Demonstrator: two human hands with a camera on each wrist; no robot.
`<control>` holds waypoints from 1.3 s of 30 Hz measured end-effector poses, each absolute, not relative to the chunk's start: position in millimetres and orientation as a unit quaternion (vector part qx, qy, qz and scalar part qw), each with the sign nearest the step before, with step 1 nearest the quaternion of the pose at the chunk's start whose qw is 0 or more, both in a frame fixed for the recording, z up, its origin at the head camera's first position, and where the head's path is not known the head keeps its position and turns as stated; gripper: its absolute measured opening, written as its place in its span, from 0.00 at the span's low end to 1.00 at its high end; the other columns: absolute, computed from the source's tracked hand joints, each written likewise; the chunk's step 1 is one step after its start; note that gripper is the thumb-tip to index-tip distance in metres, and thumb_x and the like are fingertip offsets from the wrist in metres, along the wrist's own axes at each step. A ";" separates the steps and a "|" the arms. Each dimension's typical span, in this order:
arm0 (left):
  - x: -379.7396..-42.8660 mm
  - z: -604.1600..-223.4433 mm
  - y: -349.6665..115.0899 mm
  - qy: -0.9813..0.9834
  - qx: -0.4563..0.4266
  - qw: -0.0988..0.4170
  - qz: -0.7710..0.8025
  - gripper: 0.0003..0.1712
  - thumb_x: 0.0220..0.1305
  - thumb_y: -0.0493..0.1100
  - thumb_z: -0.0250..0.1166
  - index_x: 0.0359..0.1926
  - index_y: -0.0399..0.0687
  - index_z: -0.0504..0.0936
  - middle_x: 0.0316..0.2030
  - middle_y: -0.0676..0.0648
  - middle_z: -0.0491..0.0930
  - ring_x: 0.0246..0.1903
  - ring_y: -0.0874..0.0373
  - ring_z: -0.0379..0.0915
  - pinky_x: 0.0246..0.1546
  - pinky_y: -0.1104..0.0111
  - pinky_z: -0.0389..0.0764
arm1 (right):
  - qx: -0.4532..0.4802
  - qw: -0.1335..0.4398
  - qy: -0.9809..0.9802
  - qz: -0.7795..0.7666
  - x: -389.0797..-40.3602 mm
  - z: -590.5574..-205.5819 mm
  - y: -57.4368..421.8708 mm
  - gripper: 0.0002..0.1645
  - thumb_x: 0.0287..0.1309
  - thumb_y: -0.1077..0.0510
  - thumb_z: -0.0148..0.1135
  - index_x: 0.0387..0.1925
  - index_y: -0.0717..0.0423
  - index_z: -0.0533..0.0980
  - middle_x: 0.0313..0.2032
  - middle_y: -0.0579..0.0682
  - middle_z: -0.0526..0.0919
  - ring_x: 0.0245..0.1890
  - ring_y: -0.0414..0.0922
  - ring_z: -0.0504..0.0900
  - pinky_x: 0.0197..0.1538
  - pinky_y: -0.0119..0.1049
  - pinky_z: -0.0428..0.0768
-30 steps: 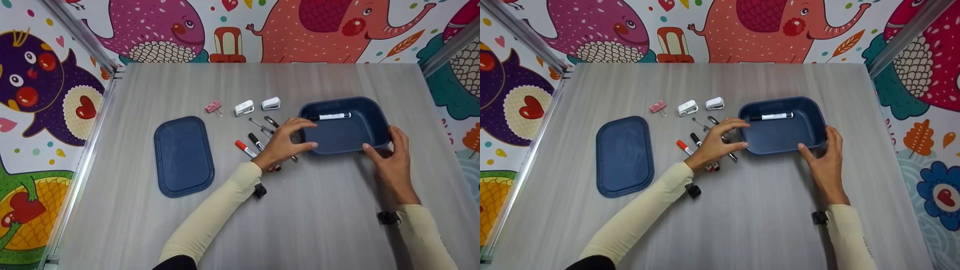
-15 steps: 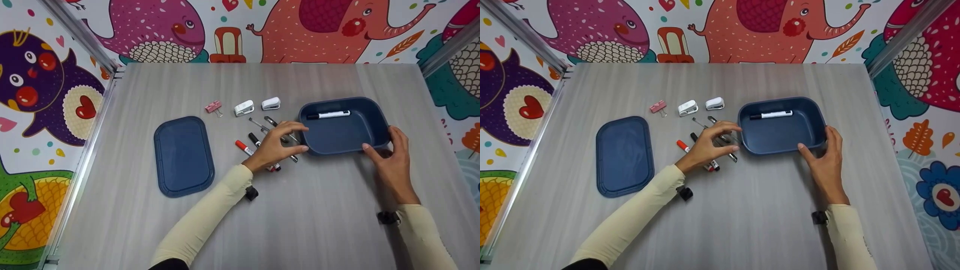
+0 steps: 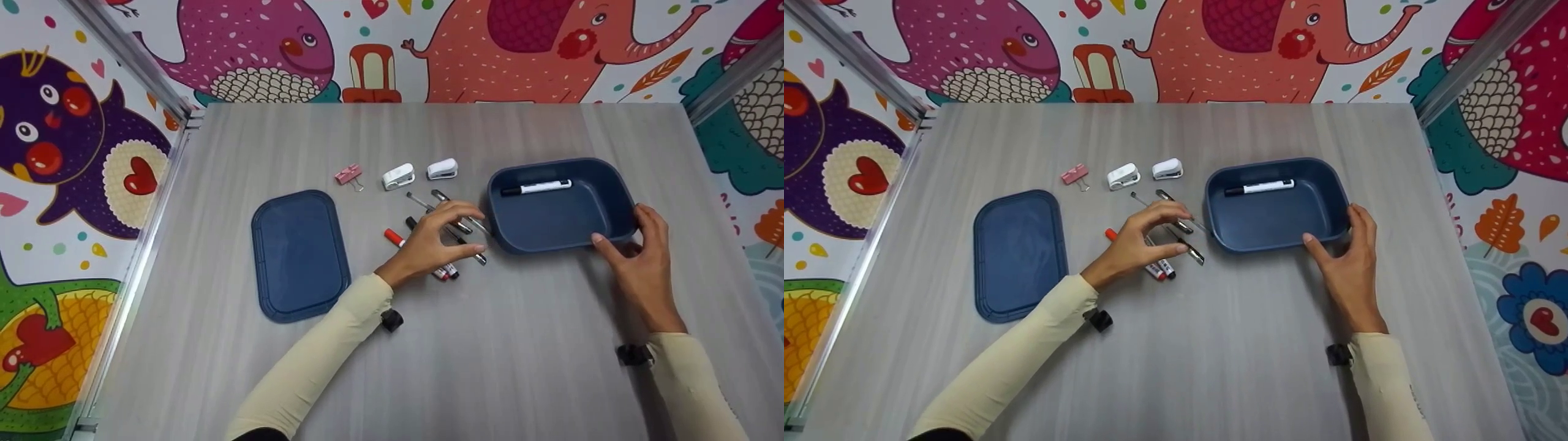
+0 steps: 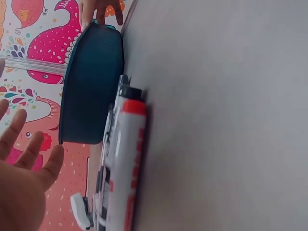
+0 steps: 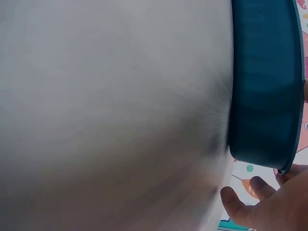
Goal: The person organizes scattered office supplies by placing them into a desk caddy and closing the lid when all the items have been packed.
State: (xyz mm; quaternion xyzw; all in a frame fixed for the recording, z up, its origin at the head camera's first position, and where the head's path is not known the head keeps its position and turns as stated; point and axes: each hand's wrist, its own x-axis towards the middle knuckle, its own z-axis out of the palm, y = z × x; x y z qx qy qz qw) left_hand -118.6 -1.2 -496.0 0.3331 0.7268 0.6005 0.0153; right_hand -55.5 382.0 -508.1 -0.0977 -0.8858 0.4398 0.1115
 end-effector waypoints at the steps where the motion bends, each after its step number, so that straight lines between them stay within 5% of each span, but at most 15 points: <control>1: -117.9 -496.6 -2.9 0.725 0.332 0.015 0.603 0.30 0.61 0.35 0.84 0.63 0.34 0.86 0.64 0.37 0.82 0.69 0.46 0.73 0.69 0.49 0.76 | -0.095 0.113 -0.888 0.435 -55.4 -507.5 382.3 0.52 0.71 0.51 0.76 0.87 0.52 0.59 0.84 0.47 0.56 0.84 0.52 0.59 0.78 0.53 0.68; 6: -114.9 -498.8 -10.0 0.716 0.328 0.015 0.615 0.30 0.59 0.31 0.83 0.61 0.28 0.84 0.63 0.31 0.81 0.67 0.38 0.72 0.69 0.43 0.76 | -0.085 0.117 -0.896 0.419 -55.6 -506.4 383.8 0.47 0.70 0.51 0.76 0.81 0.61 0.65 0.85 0.48 0.56 0.83 0.54 0.58 0.79 0.62 0.64; 12: -112.7 -501.7 -17.7 0.718 0.319 0.017 0.619 0.30 0.62 0.36 0.84 0.63 0.35 0.85 0.64 0.36 0.81 0.67 0.47 0.73 0.69 0.44 0.77 | -0.092 0.127 -0.894 0.419 -56.5 -507.2 383.1 0.49 0.68 0.53 0.78 0.80 0.63 0.63 0.82 0.52 0.60 0.80 0.53 0.62 0.76 0.50 0.68; 20: -111.6 -505.3 -23.7 0.707 0.320 0.016 0.630 0.30 0.63 0.41 0.84 0.64 0.39 0.86 0.64 0.44 0.82 0.67 0.53 0.73 0.68 0.42 0.78 | -0.123 0.091 -0.889 0.432 -55.1 -505.2 382.1 0.55 0.72 0.48 0.74 0.85 0.61 0.53 0.81 0.62 0.59 0.83 0.58 0.58 0.81 0.63 0.61; 32: -108.0 -507.7 -25.4 0.693 0.307 0.011 0.652 0.31 0.60 0.33 0.83 0.63 0.33 0.85 0.63 0.34 0.82 0.67 0.41 0.73 0.69 0.39 0.76 | -0.104 0.059 -0.884 0.453 -52.2 -508.0 398.0 0.54 0.76 0.50 0.69 0.88 0.55 0.49 0.85 0.61 0.55 0.85 0.57 0.54 0.84 0.56 0.56; 39: -107.1 -508.8 -28.4 0.704 0.306 0.012 0.641 0.28 0.63 0.37 0.83 0.63 0.40 0.86 0.63 0.40 0.83 0.66 0.50 0.74 0.70 0.48 0.78 | -0.083 0.047 -0.882 0.461 -55.4 -508.4 413.5 0.48 0.77 0.52 0.70 0.86 0.53 0.55 0.84 0.60 0.58 0.85 0.53 0.56 0.85 0.50 0.57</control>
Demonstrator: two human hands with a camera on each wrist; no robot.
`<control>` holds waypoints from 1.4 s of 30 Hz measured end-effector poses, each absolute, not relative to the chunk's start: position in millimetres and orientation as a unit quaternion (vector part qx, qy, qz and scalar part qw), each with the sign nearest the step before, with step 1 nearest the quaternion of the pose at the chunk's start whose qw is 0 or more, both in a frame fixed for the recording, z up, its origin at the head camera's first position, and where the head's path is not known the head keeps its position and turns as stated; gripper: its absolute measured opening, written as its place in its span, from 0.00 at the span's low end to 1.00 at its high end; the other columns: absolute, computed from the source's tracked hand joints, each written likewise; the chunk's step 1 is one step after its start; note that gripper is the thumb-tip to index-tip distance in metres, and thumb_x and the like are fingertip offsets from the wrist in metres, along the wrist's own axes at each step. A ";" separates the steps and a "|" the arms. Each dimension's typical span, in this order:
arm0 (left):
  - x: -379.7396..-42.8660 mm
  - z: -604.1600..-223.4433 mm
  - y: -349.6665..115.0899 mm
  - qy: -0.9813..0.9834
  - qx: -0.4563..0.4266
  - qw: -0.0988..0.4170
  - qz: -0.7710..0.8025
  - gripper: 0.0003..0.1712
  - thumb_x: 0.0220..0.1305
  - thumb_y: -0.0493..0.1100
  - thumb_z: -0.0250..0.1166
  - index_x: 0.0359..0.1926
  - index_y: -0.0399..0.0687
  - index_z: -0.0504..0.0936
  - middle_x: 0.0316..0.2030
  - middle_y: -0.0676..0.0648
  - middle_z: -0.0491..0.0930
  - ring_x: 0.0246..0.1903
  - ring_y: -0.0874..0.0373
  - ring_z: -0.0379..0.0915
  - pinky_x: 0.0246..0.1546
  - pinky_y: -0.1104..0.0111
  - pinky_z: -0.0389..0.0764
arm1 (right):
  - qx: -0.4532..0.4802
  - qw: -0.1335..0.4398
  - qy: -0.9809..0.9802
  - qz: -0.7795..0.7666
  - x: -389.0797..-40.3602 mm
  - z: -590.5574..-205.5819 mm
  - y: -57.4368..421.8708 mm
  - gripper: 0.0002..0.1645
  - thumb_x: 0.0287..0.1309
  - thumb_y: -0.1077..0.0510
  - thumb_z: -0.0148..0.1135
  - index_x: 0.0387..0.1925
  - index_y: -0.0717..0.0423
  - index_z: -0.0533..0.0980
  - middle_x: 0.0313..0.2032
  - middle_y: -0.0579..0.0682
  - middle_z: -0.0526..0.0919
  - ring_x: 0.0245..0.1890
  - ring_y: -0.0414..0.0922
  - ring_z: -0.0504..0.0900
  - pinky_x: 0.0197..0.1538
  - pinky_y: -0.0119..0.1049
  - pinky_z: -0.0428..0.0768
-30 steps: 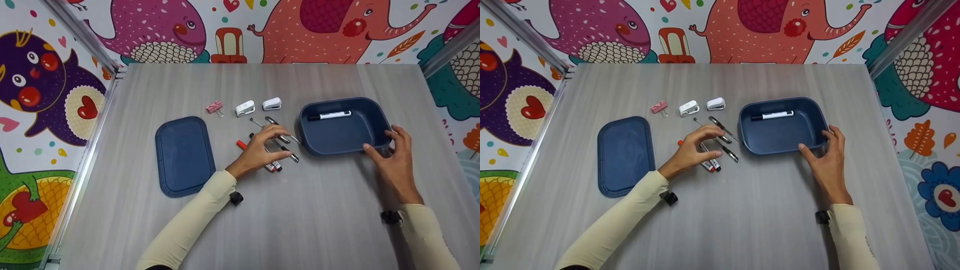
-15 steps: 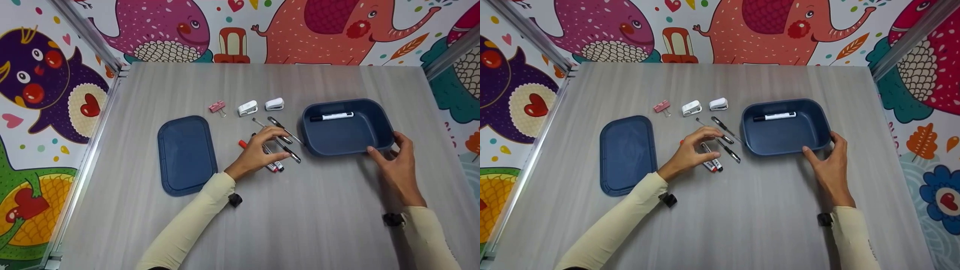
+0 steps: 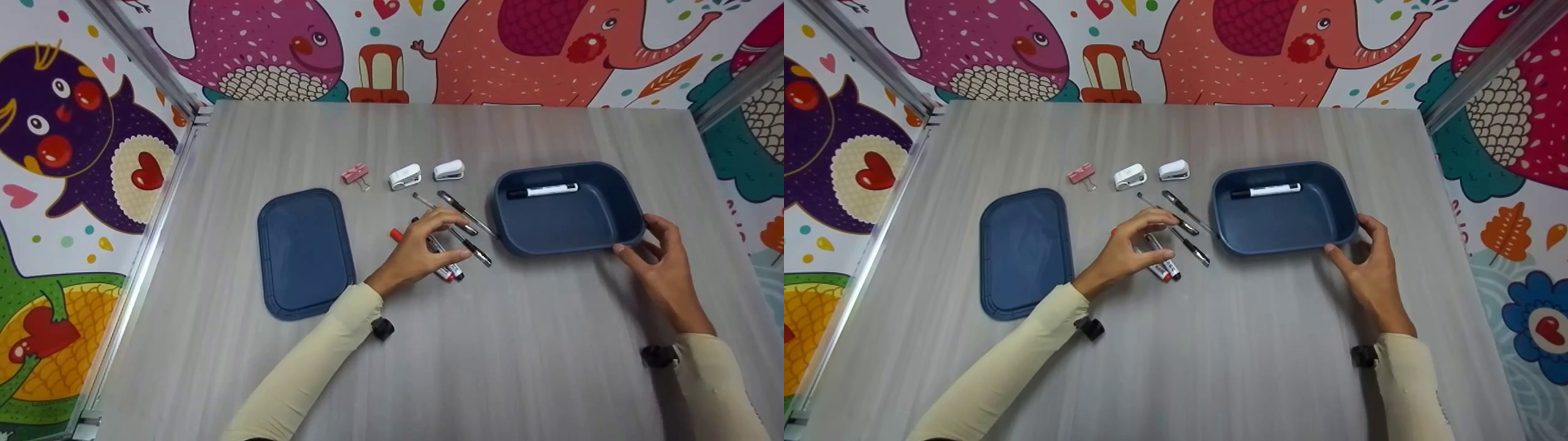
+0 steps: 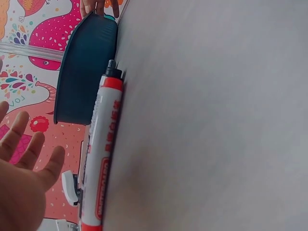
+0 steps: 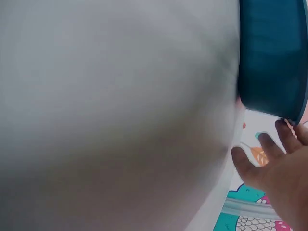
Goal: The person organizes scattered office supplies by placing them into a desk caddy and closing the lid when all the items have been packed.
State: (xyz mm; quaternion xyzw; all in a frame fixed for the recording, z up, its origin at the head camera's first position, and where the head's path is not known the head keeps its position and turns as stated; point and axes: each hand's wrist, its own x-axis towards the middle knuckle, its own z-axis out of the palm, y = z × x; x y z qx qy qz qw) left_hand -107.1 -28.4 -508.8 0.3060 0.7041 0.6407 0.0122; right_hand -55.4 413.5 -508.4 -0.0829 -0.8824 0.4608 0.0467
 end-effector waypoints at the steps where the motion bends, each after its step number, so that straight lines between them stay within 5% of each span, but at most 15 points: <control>1: -106.9 -509.1 -28.9 0.706 0.306 0.013 0.639 0.28 0.64 0.38 0.83 0.63 0.40 0.86 0.63 0.41 0.83 0.66 0.51 0.74 0.70 0.48 0.78 | -0.078 0.049 -0.882 0.463 -56.1 -508.1 415.5 0.48 0.76 0.53 0.70 0.86 0.52 0.56 0.83 0.60 0.60 0.85 0.52 0.57 0.84 0.48 0.59; 10: -105.6 -510.2 -29.8 0.708 0.307 0.020 0.635 0.29 0.65 0.40 0.82 0.65 0.40 0.85 0.63 0.41 0.82 0.66 0.54 0.74 0.70 0.43 0.77 | -0.003 0.085 -0.866 0.492 -70.3 -508.1 434.8 0.35 0.74 0.66 0.69 0.76 0.65 0.68 0.76 0.54 0.70 0.75 0.41 0.69 0.67 0.23 0.72; 33: -96.6 -497.8 -32.6 0.709 0.289 0.026 0.643 0.28 0.64 0.30 0.79 0.64 0.28 0.83 0.63 0.30 0.81 0.66 0.38 0.72 0.70 0.36 0.73 | 0.034 0.080 -0.853 0.514 -80.9 -509.2 441.4 0.30 0.75 0.73 0.55 0.75 0.66 0.69 0.77 0.54 0.69 0.76 0.44 0.69 0.67 0.26 0.72; 42: -100.1 -509.9 -36.0 0.713 0.298 0.005 0.635 0.29 0.62 0.35 0.82 0.63 0.34 0.85 0.63 0.38 0.84 0.65 0.44 0.75 0.68 0.44 0.77 | 0.061 0.084 -0.849 0.517 -81.5 -509.1 442.0 0.30 0.72 0.76 0.53 0.73 0.69 0.71 0.78 0.56 0.68 0.78 0.46 0.68 0.66 0.25 0.70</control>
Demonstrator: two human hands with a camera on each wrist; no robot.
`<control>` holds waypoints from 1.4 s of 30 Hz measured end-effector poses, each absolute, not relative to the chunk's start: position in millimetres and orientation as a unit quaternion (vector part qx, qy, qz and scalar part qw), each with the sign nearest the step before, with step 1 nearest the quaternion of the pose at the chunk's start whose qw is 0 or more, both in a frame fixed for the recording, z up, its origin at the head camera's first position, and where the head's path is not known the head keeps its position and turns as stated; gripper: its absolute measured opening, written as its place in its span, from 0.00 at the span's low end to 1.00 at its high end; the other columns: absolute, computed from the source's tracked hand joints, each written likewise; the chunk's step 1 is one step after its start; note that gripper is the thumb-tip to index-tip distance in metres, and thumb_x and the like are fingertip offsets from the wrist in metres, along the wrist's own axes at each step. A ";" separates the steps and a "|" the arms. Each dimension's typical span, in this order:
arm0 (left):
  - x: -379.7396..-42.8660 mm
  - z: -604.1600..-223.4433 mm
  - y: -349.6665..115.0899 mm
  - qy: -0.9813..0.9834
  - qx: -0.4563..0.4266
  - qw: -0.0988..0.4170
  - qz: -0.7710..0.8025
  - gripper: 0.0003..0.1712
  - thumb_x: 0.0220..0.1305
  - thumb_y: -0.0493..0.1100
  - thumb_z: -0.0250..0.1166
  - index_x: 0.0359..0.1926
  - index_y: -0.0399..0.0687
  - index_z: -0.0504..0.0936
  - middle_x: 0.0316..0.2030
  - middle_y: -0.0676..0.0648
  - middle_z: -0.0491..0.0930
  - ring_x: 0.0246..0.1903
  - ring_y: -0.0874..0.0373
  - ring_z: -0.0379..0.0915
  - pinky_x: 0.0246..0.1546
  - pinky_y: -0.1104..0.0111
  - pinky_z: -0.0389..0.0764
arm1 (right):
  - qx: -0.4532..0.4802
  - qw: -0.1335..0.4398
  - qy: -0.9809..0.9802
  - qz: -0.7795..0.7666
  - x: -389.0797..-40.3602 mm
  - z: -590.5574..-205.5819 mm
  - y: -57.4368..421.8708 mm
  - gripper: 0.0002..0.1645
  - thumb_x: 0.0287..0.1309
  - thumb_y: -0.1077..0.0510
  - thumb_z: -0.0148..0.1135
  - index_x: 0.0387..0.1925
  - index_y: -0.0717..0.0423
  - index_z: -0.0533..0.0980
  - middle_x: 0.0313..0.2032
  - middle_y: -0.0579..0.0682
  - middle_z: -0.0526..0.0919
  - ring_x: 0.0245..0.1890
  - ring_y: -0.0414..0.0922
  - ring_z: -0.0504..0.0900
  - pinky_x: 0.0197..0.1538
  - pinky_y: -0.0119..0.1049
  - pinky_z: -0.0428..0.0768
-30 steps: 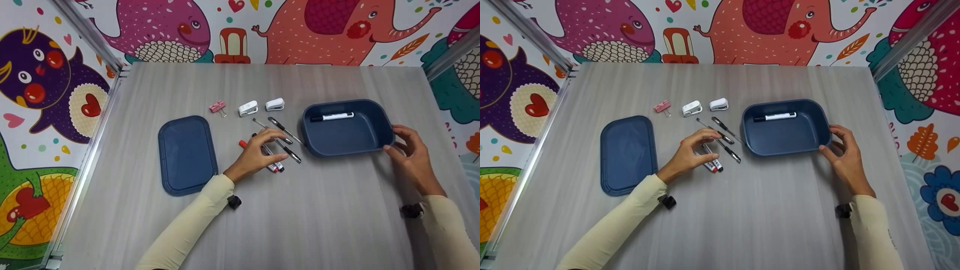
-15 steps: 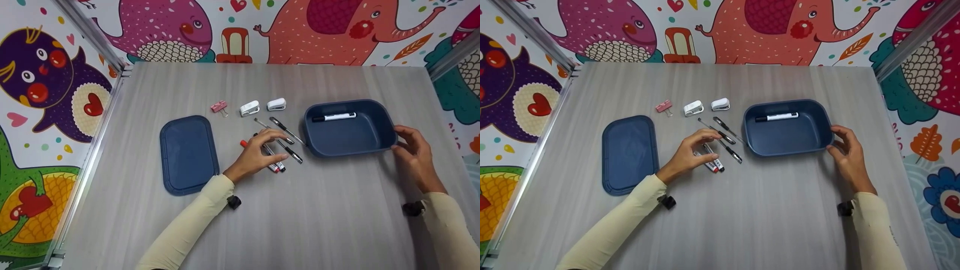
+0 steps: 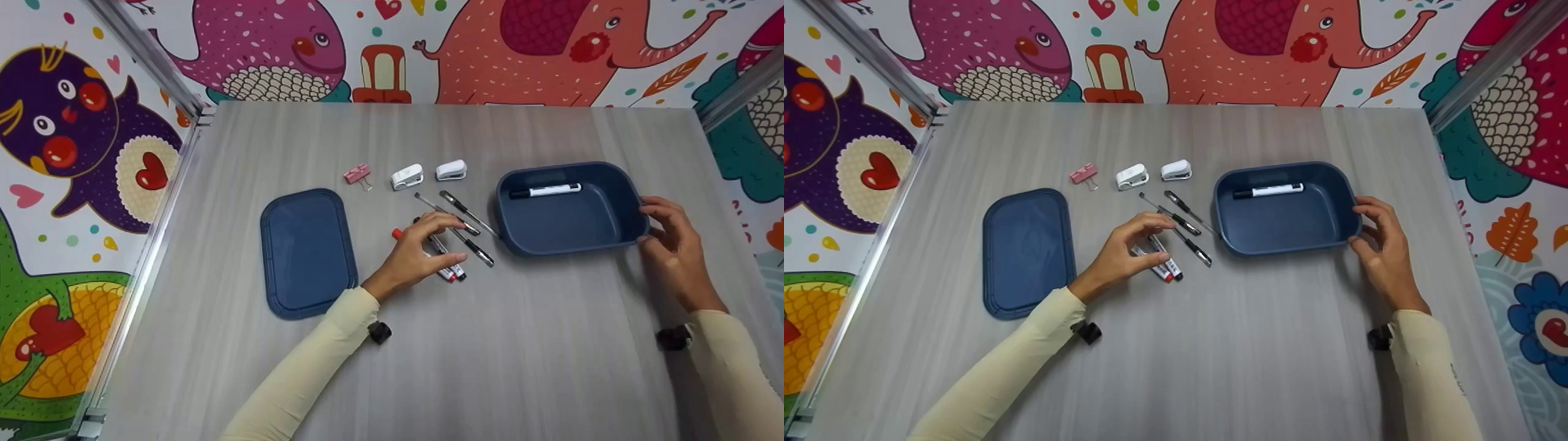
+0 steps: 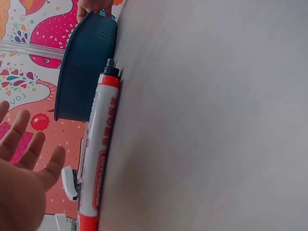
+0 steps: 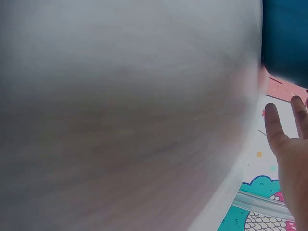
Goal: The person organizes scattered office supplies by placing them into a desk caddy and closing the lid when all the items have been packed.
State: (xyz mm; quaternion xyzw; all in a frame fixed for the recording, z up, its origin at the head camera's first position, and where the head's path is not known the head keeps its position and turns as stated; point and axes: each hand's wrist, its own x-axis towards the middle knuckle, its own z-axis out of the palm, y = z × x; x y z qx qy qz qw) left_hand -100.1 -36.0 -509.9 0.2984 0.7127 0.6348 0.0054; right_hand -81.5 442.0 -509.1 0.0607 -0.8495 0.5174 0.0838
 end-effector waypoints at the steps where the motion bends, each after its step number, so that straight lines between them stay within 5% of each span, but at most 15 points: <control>1: -100.3 -510.4 -36.8 0.712 0.299 0.006 0.635 0.29 0.63 0.36 0.82 0.63 0.34 0.85 0.63 0.38 0.84 0.65 0.45 0.75 0.68 0.44 0.77 | 0.059 0.084 -0.850 0.517 -81.6 -509.1 441.8 0.30 0.72 0.76 0.53 0.73 0.68 0.71 0.78 0.56 0.68 0.78 0.46 0.68 0.66 0.25 0.70; 12: -98.4 -510.8 -43.4 0.725 0.294 0.013 0.623 0.29 0.66 0.40 0.82 0.64 0.35 0.84 0.63 0.40 0.83 0.65 0.54 0.75 0.68 0.54 0.77 | 0.016 0.075 -0.864 0.498 -77.6 -510.3 438.3 0.34 0.77 0.70 0.52 0.80 0.57 0.68 0.77 0.54 0.71 0.77 0.42 0.69 0.68 0.23 0.71; 21: -96.3 -512.3 -44.6 0.735 0.286 0.017 0.615 0.29 0.66 0.41 0.81 0.65 0.36 0.84 0.64 0.43 0.83 0.66 0.55 0.74 0.69 0.58 0.76 | -0.015 0.084 -0.878 0.471 -71.9 -507.9 427.9 0.33 0.79 0.68 0.52 0.81 0.58 0.67 0.77 0.55 0.69 0.76 0.42 0.68 0.67 0.19 0.69; 27: -96.1 -512.5 -46.2 0.737 0.285 0.021 0.612 0.29 0.67 0.41 0.81 0.65 0.36 0.84 0.64 0.45 0.83 0.65 0.56 0.74 0.68 0.57 0.76 | -0.061 0.119 -0.894 0.428 -61.6 -505.8 413.7 0.30 0.81 0.63 0.54 0.80 0.56 0.71 0.74 0.53 0.71 0.76 0.43 0.70 0.73 0.28 0.71; 42: -97.5 -512.5 -43.8 0.737 0.282 0.022 0.614 0.29 0.66 0.41 0.81 0.65 0.36 0.84 0.64 0.44 0.83 0.64 0.45 0.75 0.68 0.55 0.76 | -0.086 0.149 -0.900 0.402 -48.7 -506.0 395.4 0.34 0.74 0.62 0.70 0.77 0.58 0.73 0.71 0.54 0.74 0.70 0.45 0.74 0.67 0.26 0.76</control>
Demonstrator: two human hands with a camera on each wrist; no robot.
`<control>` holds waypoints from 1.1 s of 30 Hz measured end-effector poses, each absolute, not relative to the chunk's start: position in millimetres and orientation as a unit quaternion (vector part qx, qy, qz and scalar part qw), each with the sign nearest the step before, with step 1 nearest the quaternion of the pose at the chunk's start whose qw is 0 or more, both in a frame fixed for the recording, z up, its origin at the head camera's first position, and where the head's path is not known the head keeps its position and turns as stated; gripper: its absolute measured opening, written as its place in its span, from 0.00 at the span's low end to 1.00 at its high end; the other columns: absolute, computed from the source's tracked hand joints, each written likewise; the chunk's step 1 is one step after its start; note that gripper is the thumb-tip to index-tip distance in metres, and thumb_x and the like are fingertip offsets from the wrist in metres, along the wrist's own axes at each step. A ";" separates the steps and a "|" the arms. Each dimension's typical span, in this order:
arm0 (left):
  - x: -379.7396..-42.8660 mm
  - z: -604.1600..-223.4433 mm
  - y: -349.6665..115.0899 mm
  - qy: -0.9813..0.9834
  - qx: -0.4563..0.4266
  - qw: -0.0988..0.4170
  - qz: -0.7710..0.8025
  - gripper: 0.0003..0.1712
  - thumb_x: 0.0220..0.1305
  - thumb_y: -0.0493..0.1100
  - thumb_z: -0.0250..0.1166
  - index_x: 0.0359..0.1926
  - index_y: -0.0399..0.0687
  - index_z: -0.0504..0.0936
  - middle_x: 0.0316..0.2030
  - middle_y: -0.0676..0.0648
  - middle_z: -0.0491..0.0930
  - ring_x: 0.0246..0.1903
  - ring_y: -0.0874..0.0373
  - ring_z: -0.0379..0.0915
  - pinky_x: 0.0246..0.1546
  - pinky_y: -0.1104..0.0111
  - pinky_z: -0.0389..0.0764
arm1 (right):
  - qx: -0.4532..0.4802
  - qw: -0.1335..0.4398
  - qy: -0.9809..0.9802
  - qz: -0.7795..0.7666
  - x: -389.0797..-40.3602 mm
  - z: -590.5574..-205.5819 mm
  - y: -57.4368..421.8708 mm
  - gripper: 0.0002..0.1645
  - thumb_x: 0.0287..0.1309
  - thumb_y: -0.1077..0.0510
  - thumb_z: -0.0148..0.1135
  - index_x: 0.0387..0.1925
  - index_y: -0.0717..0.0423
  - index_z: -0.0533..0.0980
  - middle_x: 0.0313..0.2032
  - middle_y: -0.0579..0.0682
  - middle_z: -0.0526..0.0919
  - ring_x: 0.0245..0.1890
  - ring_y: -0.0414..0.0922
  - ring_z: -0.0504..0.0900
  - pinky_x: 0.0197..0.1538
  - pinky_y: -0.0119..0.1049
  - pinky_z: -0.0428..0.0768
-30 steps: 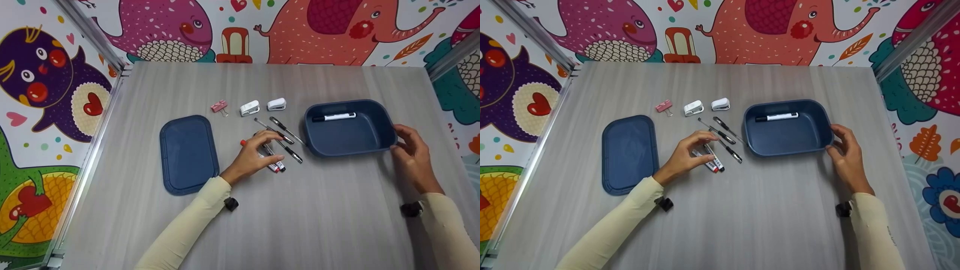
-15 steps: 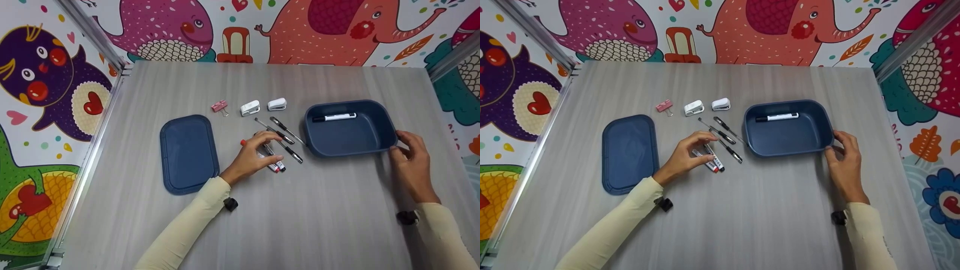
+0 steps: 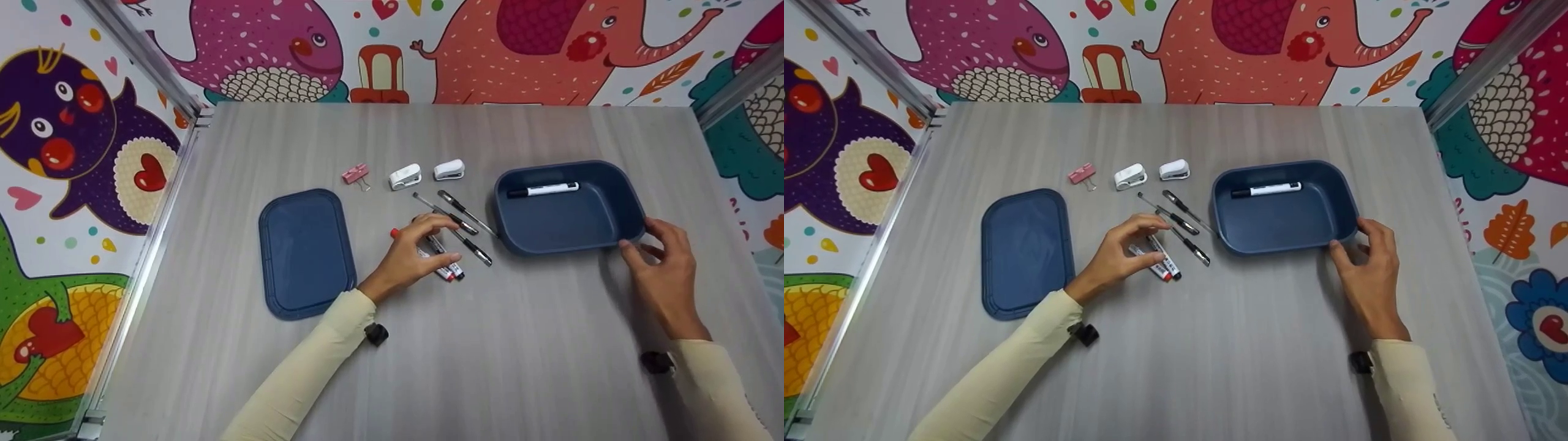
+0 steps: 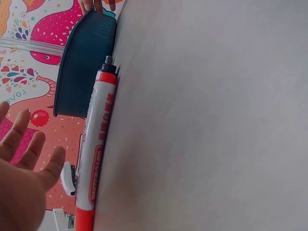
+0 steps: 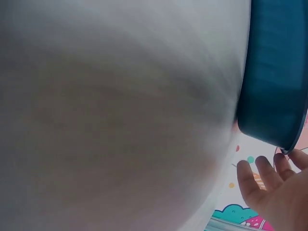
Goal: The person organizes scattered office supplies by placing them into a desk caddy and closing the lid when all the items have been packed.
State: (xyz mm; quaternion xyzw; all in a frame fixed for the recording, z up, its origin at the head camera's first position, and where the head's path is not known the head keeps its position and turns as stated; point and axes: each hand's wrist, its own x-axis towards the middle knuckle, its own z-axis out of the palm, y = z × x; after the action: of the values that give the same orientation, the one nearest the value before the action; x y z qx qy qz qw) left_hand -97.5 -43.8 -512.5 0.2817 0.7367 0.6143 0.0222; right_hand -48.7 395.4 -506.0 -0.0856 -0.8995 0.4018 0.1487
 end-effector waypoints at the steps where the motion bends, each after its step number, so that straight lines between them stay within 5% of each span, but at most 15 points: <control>1: -97.5 -512.6 -43.6 0.737 0.282 0.022 0.614 0.29 0.66 0.40 0.81 0.65 0.36 0.84 0.64 0.44 0.83 0.64 0.45 0.75 0.68 0.55 0.76 | -0.088 0.148 -0.901 0.398 -48.1 -506.1 394.4 0.34 0.73 0.61 0.71 0.77 0.58 0.73 0.71 0.55 0.74 0.71 0.46 0.74 0.67 0.26 0.76; 10: -97.4 -514.9 -45.4 0.731 0.291 0.016 0.617 0.29 0.66 0.40 0.81 0.65 0.35 0.84 0.64 0.41 0.83 0.65 0.54 0.74 0.67 0.47 0.76 | -0.093 0.163 -0.904 0.385 -43.2 -506.0 385.4 0.39 0.68 0.59 0.76 0.76 0.64 0.72 0.71 0.61 0.70 0.72 0.58 0.73 0.68 0.28 0.71; 33: -112.2 -514.9 -101.4 0.800 0.329 -0.010 0.501 0.28 0.62 0.43 0.85 0.60 0.39 0.87 0.62 0.39 0.84 0.68 0.47 0.70 0.73 0.53 0.69 | -0.072 0.192 -0.899 0.386 -44.3 -507.4 384.2 0.39 0.64 0.61 0.80 0.72 0.68 0.74 0.74 0.56 0.70 0.72 0.48 0.71 0.71 0.29 0.73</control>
State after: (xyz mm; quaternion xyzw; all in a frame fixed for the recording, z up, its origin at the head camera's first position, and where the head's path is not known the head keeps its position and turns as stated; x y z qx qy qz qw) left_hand -112.2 -101.4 -514.9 0.3293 0.8005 0.5007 -0.0097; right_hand -44.3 384.2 -507.4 -0.0719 -0.8993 0.3865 0.1918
